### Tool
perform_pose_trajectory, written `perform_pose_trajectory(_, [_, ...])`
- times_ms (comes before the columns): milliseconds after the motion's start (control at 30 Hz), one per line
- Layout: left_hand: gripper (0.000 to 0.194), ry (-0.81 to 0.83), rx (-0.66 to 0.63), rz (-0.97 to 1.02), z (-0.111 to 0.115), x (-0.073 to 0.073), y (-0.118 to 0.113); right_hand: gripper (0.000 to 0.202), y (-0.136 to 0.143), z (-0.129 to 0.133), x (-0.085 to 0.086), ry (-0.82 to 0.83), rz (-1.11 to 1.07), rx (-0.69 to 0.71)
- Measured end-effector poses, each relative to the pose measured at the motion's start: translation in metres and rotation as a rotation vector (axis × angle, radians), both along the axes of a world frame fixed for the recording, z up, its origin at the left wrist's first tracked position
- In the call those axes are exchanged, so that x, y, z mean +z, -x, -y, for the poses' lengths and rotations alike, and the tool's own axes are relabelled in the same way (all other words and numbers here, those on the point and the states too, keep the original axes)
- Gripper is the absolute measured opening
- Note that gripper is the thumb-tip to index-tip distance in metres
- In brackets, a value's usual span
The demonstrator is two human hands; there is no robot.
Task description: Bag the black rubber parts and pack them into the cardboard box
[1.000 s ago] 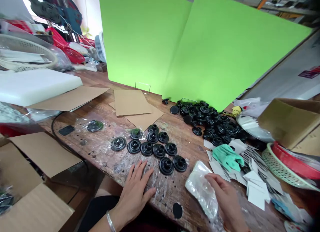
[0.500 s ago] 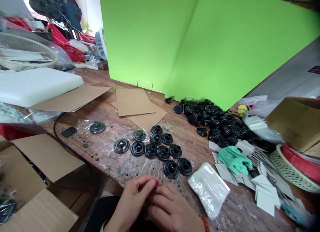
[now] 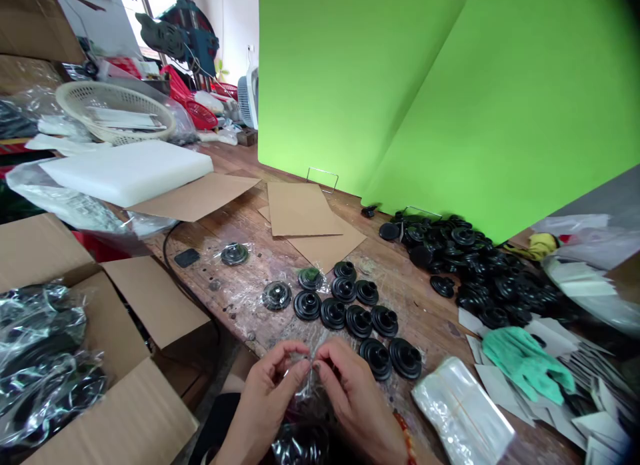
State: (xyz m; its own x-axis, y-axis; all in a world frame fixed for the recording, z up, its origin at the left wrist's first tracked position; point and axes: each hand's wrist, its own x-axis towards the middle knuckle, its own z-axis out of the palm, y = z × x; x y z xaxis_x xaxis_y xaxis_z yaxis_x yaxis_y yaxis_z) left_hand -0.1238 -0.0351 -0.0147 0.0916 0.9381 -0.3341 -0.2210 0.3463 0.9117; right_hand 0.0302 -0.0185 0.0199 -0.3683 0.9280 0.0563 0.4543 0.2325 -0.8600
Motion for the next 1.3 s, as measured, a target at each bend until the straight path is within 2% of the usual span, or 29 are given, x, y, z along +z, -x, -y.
perform_pose_trajectory(67, [0.039,0.022,-0.04,-0.028,0.0,-0.001,0.002,0.02,0.004,-0.001,-0.001,0.045,-0.113,0.003])
perform_pose_trajectory(133, [0.042,0.078,-0.072,0.026,0.0,0.0,0.005,0.022,0.005,-0.003,-0.001,0.231,-0.277,-0.005])
perform_pose_trajectory(233, [0.038,0.141,-0.124,0.328,-0.002,0.005,0.013,0.028,0.001,-0.01,-0.001,0.576,-0.444,0.068])
perform_pose_trajectory(333, [0.029,0.107,-0.134,0.624,-0.005,0.009,0.024,0.031,-0.004,-0.024,0.004,0.716,-0.399,0.211])
perform_pose_trajectory(400, [0.028,0.093,-0.102,0.609,-0.008,0.01,0.03,0.029,-0.006,-0.037,0.009,0.653,-0.275,0.231])
perform_pose_trajectory(433, [0.027,0.082,-0.085,0.537,-0.009,0.01,0.032,0.028,-0.006,-0.045,0.011,0.55,-0.198,0.202])
perform_pose_trajectory(567, [0.02,-0.11,-0.089,0.018,-0.016,0.011,0.037,0.019,0.001,-0.078,0.003,-0.129,0.168,0.062])
perform_pose_trajectory(600, [0.018,-0.165,-0.107,-0.098,-0.017,0.012,0.037,0.026,0.003,-0.085,-0.002,-0.248,0.268,0.078])
perform_pose_trajectory(667, [0.017,-0.254,-0.139,-0.268,-0.017,0.012,0.037,0.036,0.007,-0.094,-0.011,-0.344,0.442,0.166])
perform_pose_trajectory(733, [0.016,-0.336,-0.165,-0.392,-0.016,0.013,0.038,0.034,0.008,-0.095,-0.015,-0.351,0.508,0.223])
perform_pose_trajectory(767, [0.016,-0.38,-0.176,-0.45,-0.015,0.014,0.038,0.03,0.008,-0.094,-0.013,-0.35,0.488,0.21])
perform_pose_trajectory(867, [0.016,-0.5,-0.214,-0.559,-0.015,0.018,0.037,0.02,0.007,-0.083,0.004,-0.276,0.261,0.004])
perform_pose_trajectory(967, [0.015,-0.571,-0.238,-0.554,-0.017,0.021,0.03,0.026,0.005,-0.071,0.026,-0.022,-0.041,-0.184])
perform_pose_trajectory(1033, [0.014,-0.603,-0.199,-0.537,-0.02,0.02,0.024,0.029,0.002,-0.065,0.033,0.146,-0.127,-0.195])
perform_pose_trajectory(1100, [0.012,-0.623,-0.107,-0.503,-0.023,0.016,0.018,0.028,-0.002,-0.059,0.033,0.231,-0.104,-0.183])
perform_pose_trajectory(1200, [0.009,-0.58,0.068,-0.425,-0.026,0.009,0.009,0.026,-0.012,-0.054,0.026,0.244,0.005,-0.161])
perform_pose_trajectory(1233, [0.01,-0.524,0.091,-0.372,-0.027,0.007,0.006,0.025,-0.016,-0.053,0.023,0.24,0.044,-0.145])
perform_pose_trajectory(1300, [0.016,-0.333,0.032,-0.191,-0.026,0.006,0.002,0.025,-0.021,-0.051,0.019,0.239,0.091,-0.097])
